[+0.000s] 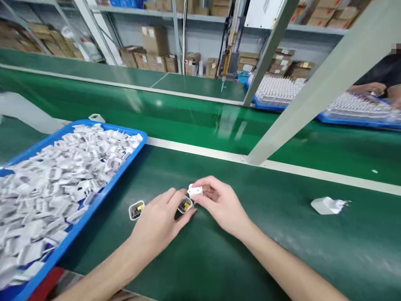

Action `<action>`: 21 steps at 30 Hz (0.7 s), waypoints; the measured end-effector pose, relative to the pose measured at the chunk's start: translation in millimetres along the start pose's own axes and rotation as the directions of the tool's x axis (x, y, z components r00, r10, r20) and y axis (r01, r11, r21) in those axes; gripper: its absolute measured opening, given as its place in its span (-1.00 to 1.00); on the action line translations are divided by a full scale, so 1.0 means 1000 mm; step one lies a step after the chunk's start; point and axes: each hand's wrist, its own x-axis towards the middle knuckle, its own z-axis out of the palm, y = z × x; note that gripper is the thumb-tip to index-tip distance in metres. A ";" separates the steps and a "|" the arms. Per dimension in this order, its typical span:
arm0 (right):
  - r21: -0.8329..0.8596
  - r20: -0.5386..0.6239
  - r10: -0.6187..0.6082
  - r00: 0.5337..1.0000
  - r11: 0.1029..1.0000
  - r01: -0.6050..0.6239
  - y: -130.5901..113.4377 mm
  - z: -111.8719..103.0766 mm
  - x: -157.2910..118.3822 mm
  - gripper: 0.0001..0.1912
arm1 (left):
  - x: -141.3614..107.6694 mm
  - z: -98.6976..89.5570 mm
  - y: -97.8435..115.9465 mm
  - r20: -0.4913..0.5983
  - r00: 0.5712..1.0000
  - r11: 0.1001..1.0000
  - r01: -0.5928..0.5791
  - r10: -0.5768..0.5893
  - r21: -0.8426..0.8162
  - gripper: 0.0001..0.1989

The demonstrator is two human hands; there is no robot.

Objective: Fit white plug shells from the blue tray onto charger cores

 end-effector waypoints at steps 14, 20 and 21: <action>-0.576 0.266 -0.225 0.937 0.742 0.341 -0.002 0.007 -0.014 -0.91 | -0.010 0.019 -0.010 0.243 0.958 0.874 0.243 -0.149 -0.420 -0.76; -0.619 0.327 -0.216 0.920 0.686 0.382 -0.009 0.001 -0.009 -0.86 | -0.011 0.019 -0.010 0.234 0.962 0.860 0.235 -0.140 -0.452 -0.79; -0.622 0.329 -0.211 0.920 0.684 0.380 -0.009 0.001 -0.009 -0.86 | -0.010 0.018 -0.010 0.238 0.961 0.860 0.237 -0.140 -0.452 -0.80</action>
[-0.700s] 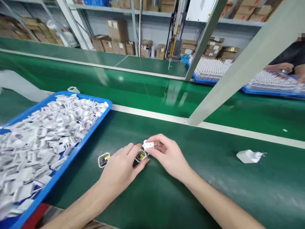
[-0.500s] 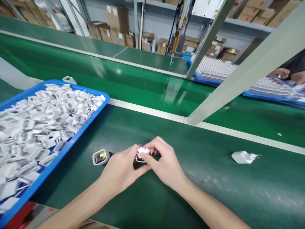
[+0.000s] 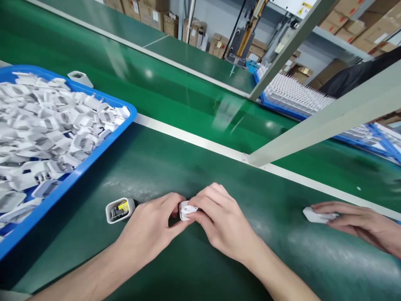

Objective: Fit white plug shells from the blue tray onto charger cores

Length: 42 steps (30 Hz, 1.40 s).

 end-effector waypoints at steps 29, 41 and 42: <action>0.111 0.045 0.056 0.997 0.992 -0.061 0.009 0.004 0.000 -0.86 | 0.002 0.001 0.000 0.002 1.000 1.000 0.004 -0.004 -0.030 -0.79; -0.061 0.135 0.019 0.991 0.998 -0.011 0.003 0.001 0.004 -0.84 | 0.000 0.006 0.000 -0.062 0.997 0.999 -0.040 0.040 0.003 -0.77; -0.075 0.139 0.011 0.990 0.997 0.000 0.003 0.001 0.003 -0.85 | 0.000 0.006 0.000 -0.064 0.997 0.999 -0.039 0.040 0.008 -0.77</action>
